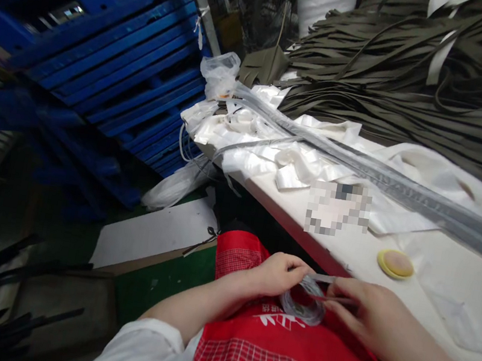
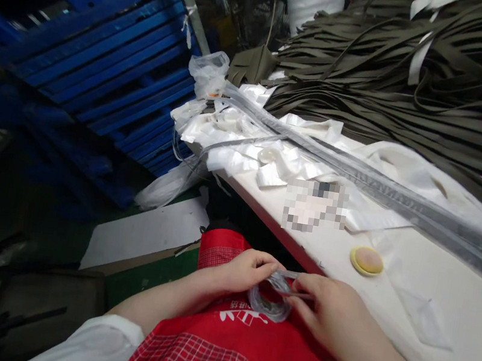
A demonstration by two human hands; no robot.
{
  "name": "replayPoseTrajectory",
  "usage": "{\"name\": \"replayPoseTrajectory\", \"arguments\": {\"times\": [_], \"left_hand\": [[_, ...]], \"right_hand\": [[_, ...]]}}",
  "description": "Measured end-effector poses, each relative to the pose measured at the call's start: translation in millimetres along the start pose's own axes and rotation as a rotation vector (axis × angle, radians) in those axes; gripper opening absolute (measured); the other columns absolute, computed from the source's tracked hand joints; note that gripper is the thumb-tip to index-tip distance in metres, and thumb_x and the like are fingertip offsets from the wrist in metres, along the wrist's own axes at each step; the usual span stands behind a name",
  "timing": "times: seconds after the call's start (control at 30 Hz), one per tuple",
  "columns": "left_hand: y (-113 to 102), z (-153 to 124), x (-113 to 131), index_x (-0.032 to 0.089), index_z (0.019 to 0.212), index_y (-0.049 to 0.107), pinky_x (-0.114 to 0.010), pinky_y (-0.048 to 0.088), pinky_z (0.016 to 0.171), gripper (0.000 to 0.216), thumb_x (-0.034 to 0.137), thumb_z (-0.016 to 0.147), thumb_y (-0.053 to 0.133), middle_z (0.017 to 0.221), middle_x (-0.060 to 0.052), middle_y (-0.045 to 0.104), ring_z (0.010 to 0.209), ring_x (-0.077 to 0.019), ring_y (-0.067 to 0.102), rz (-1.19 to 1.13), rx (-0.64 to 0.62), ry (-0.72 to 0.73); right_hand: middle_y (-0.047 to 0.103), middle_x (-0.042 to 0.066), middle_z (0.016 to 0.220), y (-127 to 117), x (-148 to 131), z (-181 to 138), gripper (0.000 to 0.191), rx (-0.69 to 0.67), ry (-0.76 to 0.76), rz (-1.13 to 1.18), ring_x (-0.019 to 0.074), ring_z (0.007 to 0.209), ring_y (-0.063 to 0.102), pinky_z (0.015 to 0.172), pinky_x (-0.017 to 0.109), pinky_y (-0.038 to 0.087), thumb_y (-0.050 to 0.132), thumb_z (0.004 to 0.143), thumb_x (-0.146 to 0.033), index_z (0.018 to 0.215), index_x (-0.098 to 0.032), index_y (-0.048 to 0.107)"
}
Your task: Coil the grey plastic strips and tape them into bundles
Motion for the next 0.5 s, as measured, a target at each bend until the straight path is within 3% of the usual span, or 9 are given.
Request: {"name": "replayPoseTrajectory", "arguments": {"times": [0.1, 0.2, 0.27, 0.43, 0.5], "left_hand": [[1, -3, 3, 0.013, 0.105, 0.072, -0.026, 0.052, 0.077, 0.035, 0.028, 0.090, 0.044, 0.099, -0.009, 0.074, 0.086, -0.0175, 0.068, 0.040, -0.008, 0.002], [7, -4, 1, 0.014, 0.112, 0.068, -0.023, 0.051, 0.056, 0.039, 0.033, 0.092, 0.040, 0.082, -0.007, 0.072, 0.060, -0.0144, 0.066, -0.040, -0.077, -0.090], [10, -3, -2, 0.013, 0.115, 0.065, -0.023, 0.050, 0.050, 0.041, 0.034, 0.093, 0.038, 0.073, -0.006, 0.070, 0.052, -0.0139, 0.063, -0.112, -0.109, -0.138], [9, 4, -6, 0.011, 0.104, 0.072, -0.026, 0.053, 0.075, 0.035, 0.028, 0.088, 0.046, 0.094, -0.008, 0.073, 0.082, -0.0170, 0.067, -0.076, -0.022, -0.068], [8, 4, -3, 0.011, 0.101, 0.073, -0.026, 0.051, 0.078, 0.034, 0.027, 0.087, 0.046, 0.098, -0.008, 0.074, 0.088, -0.0178, 0.066, -0.028, -0.004, -0.045]], "right_hand": [[0.067, -0.001, 0.071, 0, 6, -9, 0.018, -0.015, 0.014, 0.076, 0.0143, 0.060, 0.060, 0.055, 0.024, 0.038, 0.051, 0.088, -0.032, 0.075, -0.024, 0.061], [0.060, -0.002, 0.060, 9, 2, -16, 0.021, 0.062, -0.008, -0.059, 0.0140, 0.053, 0.055, 0.051, 0.026, 0.032, 0.052, 0.086, -0.031, 0.067, -0.023, 0.053], [0.058, -0.003, 0.057, 16, -3, -19, 0.021, 0.117, -0.044, -0.135, 0.0136, 0.051, 0.054, 0.051, 0.027, 0.030, 0.052, 0.086, -0.028, 0.066, -0.022, 0.050], [0.063, -0.001, 0.064, 22, -3, -17, 0.020, 0.180, -0.070, -0.133, 0.0148, 0.056, 0.057, 0.053, 0.028, 0.033, 0.051, 0.088, -0.029, 0.070, -0.022, 0.055], [0.067, 0.001, 0.072, 19, 3, -10, 0.019, 0.202, -0.059, -0.054, 0.0162, 0.064, 0.060, 0.058, 0.028, 0.038, 0.052, 0.090, -0.032, 0.076, -0.023, 0.061]]}}
Point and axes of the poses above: each hand's wrist, its own z-axis towards the middle knuckle, its own y-axis out of the palm, x = y × z, the point moved 3 cm from there along z, towards the middle knuckle
